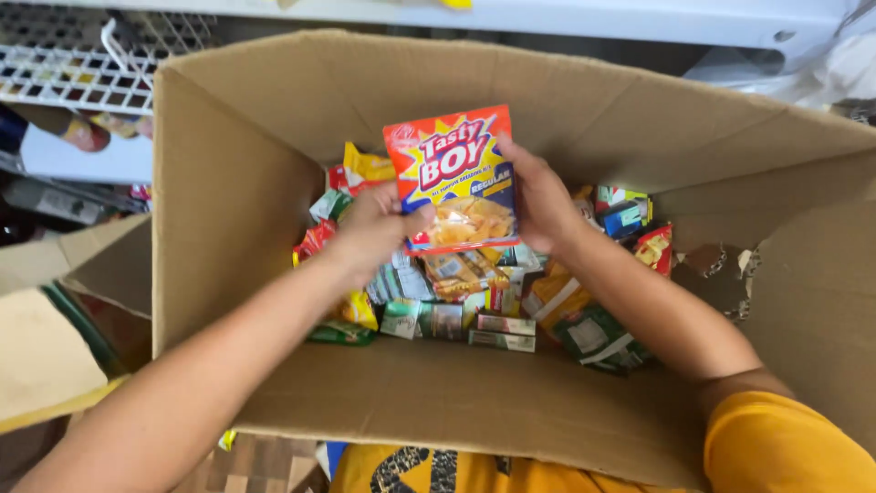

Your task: Organizing various snack and food packets from a cardboard box onto a storage shelf.

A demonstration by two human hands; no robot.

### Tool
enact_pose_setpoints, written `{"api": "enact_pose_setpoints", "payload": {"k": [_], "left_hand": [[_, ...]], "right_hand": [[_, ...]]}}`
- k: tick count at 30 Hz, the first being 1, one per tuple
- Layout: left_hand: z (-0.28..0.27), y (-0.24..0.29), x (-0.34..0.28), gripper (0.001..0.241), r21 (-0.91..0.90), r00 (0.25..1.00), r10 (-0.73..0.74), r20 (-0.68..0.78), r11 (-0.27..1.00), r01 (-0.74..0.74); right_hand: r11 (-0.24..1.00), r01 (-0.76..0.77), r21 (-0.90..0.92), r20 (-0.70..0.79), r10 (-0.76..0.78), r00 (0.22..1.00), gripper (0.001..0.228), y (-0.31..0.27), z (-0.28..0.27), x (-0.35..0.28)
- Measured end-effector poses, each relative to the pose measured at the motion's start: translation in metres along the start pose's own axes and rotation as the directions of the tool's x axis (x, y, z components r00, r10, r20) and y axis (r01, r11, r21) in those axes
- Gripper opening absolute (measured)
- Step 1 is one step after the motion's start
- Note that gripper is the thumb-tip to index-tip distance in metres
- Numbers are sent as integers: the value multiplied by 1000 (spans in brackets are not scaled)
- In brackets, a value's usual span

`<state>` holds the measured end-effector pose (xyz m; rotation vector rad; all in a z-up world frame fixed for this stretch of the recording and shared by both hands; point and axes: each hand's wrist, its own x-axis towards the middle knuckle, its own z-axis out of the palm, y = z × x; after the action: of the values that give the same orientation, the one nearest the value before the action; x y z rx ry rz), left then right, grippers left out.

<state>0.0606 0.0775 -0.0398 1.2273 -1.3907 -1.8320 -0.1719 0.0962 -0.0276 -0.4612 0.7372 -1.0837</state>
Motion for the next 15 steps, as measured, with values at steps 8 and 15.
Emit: {"api": "enact_pose_setpoints", "payload": {"k": [8,15], "left_hand": [[-5,92,-36,36,223,982,87,168,967,-124],[-13,29,-15,35,131,915,316,251,926,-355]], "right_hand": [[975,-201,94,251,172,953,55,41,-19,-3],[874,93,-478,68,-68,995,44,33,-5,-14]]}}
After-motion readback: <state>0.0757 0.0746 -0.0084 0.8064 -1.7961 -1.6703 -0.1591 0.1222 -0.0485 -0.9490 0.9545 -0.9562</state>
